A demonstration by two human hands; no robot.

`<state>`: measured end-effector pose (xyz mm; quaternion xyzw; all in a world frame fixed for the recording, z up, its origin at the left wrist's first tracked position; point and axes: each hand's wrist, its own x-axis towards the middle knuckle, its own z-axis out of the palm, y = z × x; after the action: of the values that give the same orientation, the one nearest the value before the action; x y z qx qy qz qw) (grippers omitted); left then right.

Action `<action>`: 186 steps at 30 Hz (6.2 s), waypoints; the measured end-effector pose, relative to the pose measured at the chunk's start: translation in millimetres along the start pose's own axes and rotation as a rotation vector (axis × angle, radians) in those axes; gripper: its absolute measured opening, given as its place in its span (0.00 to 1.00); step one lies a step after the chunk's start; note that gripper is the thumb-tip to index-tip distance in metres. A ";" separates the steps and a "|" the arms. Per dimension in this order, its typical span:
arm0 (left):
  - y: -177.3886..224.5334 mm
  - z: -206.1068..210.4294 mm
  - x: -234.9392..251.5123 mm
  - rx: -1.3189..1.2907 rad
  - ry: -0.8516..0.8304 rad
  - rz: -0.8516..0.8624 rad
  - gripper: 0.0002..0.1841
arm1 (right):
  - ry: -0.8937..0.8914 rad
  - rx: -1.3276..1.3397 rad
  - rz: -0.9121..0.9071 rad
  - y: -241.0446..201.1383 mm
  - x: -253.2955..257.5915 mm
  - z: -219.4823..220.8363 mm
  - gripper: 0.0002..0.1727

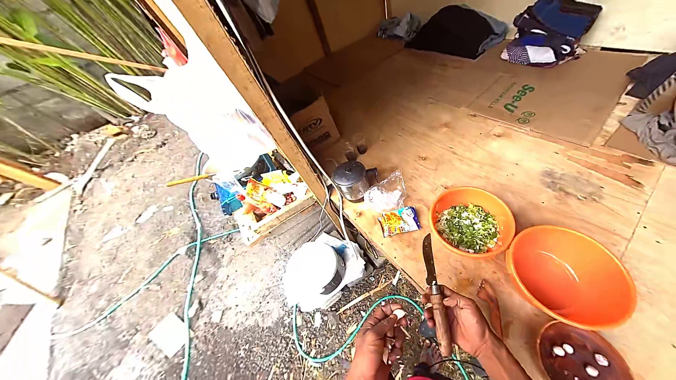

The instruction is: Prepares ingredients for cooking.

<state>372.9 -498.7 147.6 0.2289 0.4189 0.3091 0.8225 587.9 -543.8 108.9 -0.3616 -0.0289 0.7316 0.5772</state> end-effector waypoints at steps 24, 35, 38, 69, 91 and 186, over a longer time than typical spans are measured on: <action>29.8 34.8 0.3 0.533 -0.016 0.398 0.11 | 0.312 -1.373 -0.718 19.4 -36.2 86.6 0.22; 37.0 21.2 -0.6 0.610 -0.137 0.194 0.10 | 0.191 -1.462 -0.711 12.6 -36.9 76.5 0.17; 35.4 24.0 -0.1 0.635 -0.118 0.226 0.08 | 0.184 -1.427 -0.707 11.8 -40.4 75.2 0.17; 9.0 51.1 -19.3 0.528 -0.032 0.234 0.11 | 0.382 -1.862 -0.853 43.3 -55.9 76.4 0.16; 24.8 24.3 4.2 0.859 -0.282 0.296 0.09 | 0.112 -1.479 -0.280 6.9 -57.5 81.0 0.19; -1.3 47.9 -6.7 0.635 -0.236 0.133 0.18 | 0.300 -0.415 -0.312 19.4 -94.0 39.2 0.13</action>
<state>410.0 -510.0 176.6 0.5347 0.3802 0.1876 0.7310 556.6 -616.9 175.5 -0.5672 -0.1472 0.5508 0.5943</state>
